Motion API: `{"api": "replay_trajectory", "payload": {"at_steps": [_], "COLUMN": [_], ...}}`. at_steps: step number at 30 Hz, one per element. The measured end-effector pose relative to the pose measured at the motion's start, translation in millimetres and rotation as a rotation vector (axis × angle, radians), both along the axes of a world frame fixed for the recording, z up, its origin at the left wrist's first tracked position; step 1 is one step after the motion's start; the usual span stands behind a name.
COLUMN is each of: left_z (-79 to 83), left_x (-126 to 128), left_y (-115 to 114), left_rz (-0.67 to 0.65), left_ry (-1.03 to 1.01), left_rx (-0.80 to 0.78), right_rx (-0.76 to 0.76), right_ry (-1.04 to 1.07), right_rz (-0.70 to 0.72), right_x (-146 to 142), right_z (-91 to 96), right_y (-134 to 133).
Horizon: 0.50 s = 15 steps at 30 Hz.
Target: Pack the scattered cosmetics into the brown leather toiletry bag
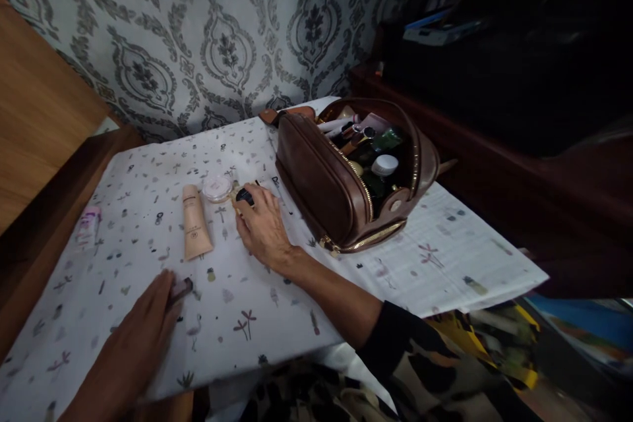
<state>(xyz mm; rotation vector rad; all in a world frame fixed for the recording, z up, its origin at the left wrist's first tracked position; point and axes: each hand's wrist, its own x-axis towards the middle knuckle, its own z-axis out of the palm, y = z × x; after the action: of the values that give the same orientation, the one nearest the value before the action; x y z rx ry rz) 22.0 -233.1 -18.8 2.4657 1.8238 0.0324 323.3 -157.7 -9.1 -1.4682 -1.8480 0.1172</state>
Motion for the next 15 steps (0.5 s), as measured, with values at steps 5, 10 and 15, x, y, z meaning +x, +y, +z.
{"api": "replay_trajectory", "payload": {"at_steps": [5,10,15], "left_z": [33.4,50.1,39.1], "left_x": [10.9,64.5,112.0], "left_y": [-17.3,-3.8,13.0], "left_rz": [-0.103,-0.224,-0.266], "left_ry": [0.121,0.033,-0.002], "left_rx": [-0.184,0.011,0.269], "right_rx": [0.016,-0.005,-0.033], "right_ry": [0.01,0.005,0.023], "right_rz": [0.013,0.025,0.017], "right_x": [-1.0,-0.9,2.1], "right_z": [-2.4,0.3,4.5], "right_y": [0.2,-0.2,-0.5]}}
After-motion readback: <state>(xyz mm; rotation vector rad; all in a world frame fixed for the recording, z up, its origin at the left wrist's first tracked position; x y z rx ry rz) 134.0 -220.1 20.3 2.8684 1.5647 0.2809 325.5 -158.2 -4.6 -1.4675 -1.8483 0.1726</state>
